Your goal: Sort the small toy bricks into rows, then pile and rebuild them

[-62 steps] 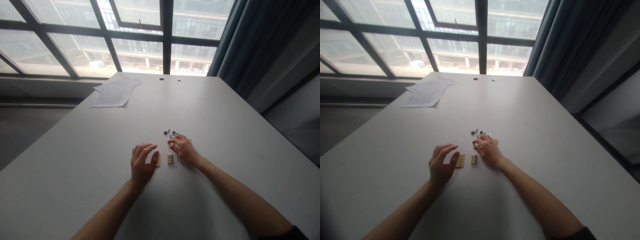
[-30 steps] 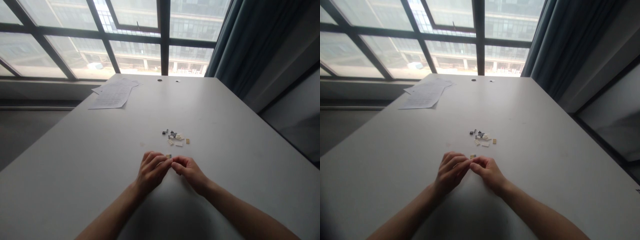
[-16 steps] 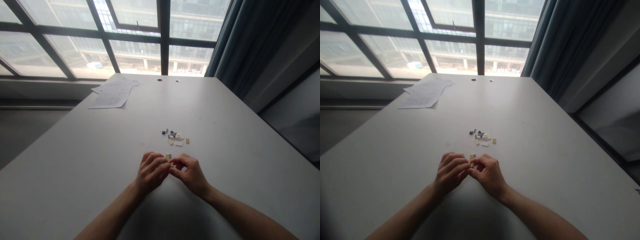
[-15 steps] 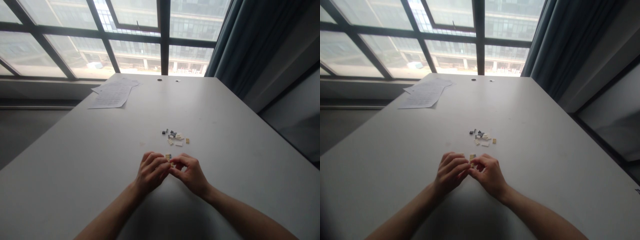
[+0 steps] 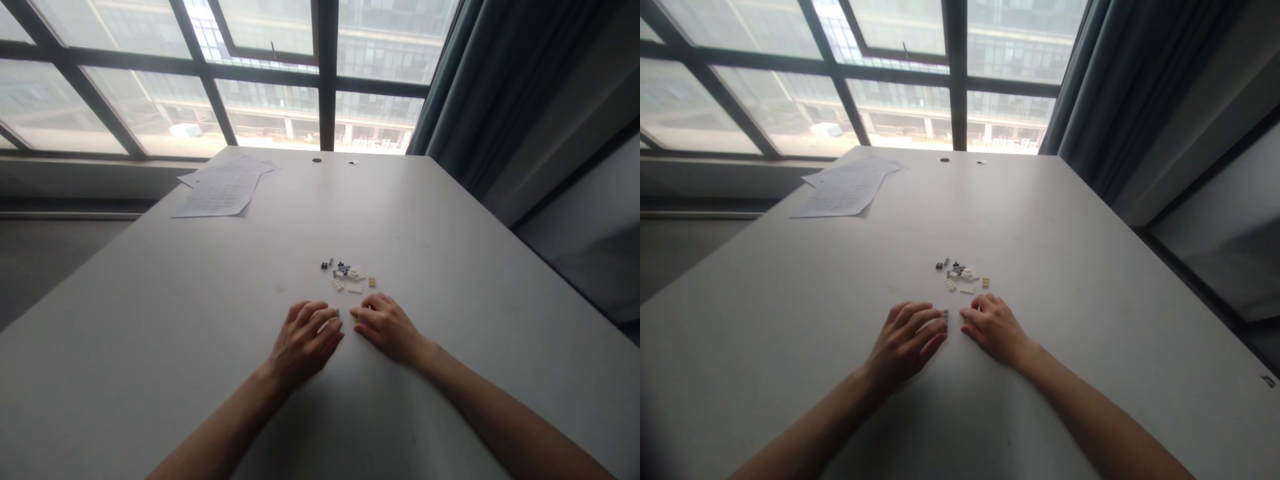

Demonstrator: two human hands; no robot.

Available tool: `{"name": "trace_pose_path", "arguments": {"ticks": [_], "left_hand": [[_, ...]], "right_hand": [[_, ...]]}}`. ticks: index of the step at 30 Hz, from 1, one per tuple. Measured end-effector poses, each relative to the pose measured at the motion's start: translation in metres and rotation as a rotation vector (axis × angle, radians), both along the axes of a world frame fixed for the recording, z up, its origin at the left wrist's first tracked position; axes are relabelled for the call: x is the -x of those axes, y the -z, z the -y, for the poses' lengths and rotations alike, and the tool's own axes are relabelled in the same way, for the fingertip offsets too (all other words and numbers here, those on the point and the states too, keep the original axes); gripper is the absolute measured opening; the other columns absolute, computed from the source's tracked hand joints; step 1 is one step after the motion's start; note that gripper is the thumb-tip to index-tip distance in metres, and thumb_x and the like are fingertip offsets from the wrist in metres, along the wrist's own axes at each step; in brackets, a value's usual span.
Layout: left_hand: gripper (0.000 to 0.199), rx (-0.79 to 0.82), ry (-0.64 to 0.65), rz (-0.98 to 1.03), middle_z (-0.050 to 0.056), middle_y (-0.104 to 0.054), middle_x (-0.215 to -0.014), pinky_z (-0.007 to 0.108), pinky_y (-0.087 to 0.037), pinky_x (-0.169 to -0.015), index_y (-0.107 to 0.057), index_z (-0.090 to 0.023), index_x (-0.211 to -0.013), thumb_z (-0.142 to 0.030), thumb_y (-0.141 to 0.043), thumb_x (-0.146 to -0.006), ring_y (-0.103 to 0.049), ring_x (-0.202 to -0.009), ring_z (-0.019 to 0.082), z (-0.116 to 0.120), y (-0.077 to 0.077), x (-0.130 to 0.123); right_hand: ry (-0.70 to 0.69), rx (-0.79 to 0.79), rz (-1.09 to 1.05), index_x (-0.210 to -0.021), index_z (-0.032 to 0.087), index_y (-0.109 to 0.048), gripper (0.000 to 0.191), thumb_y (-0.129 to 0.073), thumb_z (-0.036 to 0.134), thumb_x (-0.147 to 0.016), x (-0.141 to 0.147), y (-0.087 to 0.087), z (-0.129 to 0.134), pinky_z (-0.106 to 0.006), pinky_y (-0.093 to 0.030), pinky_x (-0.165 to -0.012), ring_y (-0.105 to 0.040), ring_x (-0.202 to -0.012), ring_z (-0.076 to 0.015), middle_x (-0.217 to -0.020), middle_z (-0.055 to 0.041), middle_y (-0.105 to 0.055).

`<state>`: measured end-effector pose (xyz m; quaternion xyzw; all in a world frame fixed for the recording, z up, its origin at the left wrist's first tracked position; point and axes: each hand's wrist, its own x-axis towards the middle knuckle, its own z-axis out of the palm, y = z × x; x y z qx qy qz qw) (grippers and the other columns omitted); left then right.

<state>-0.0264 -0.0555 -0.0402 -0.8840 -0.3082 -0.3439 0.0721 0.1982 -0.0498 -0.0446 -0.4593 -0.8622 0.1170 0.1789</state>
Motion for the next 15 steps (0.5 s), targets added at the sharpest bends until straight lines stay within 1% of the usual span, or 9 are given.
{"name": "trace_pose_path", "arguments": {"ticks": [4, 7, 11, 13, 15], "left_hand": [[0.015, 0.007, -0.008, -0.108, 0.007, -0.066, -0.106, 0.042, -0.038, -0.096, -0.064, -0.020, -0.098, -0.027, -0.061, -0.085, -0.054, -0.108, 0.024, 0.001, -0.001, -0.003], [0.020, 0.019, -0.016, -0.153, 0.008, -0.065, -0.110, 0.044, -0.035, -0.100, -0.064, -0.019, -0.101, -0.032, -0.059, -0.087, -0.053, -0.111, 0.025, 0.001, 0.000, -0.003], [0.033, 0.057, 0.009, -0.216, 0.009, -0.063, -0.117, 0.047, -0.030, -0.106, -0.062, -0.019, -0.111, -0.041, -0.058, -0.087, -0.050, -0.117, 0.027, 0.002, 0.003, -0.005], [0.043, 0.082, 0.035, -0.257, 0.009, -0.061, -0.123, 0.049, -0.024, -0.109, -0.059, -0.019, -0.118, -0.047, -0.055, -0.087, -0.047, -0.122, 0.027, 0.003, 0.004, -0.007], [0.049, 0.102, 0.055, -0.288, 0.009, -0.059, -0.127, 0.050, -0.017, -0.112, -0.056, -0.018, -0.123, -0.052, -0.052, -0.088, -0.044, -0.126, 0.027, 0.004, 0.005, -0.010]], "right_hand": [[0.043, -0.010, -0.024, -0.113, 0.023, -0.064, 0.027, -0.058, 0.032, -0.089, 0.004, 0.004, -0.001, -0.038, -0.044, -0.088, -0.053, -0.094, -0.0221, -0.099, -0.0077, -0.060], [0.078, -0.016, -0.095, -0.118, 0.021, -0.061, 0.033, -0.059, 0.033, -0.087, -0.001, 0.004, -0.004, -0.038, -0.045, -0.089, -0.054, -0.096, -0.0226, -0.102, -0.0085, -0.060], [0.241, -0.074, -0.173, -0.116, 0.019, -0.062, 0.030, -0.057, 0.027, -0.088, -0.017, 0.005, -0.013, -0.039, -0.045, -0.091, -0.054, -0.098, -0.0234, -0.102, -0.0091, -0.059], [0.314, -0.088, -0.157, -0.116, 0.018, -0.062, 0.030, -0.056, 0.024, -0.088, -0.024, 0.006, -0.019, -0.040, -0.044, -0.092, -0.053, -0.098, -0.0239, -0.102, -0.0097, -0.058], [0.343, -0.087, -0.117, -0.119, 0.017, -0.061, 0.032, -0.054, 0.023, -0.088, -0.028, 0.008, -0.024, -0.041, -0.044, -0.093, -0.053, -0.099, -0.0245, -0.104, -0.0105, -0.058]]}}
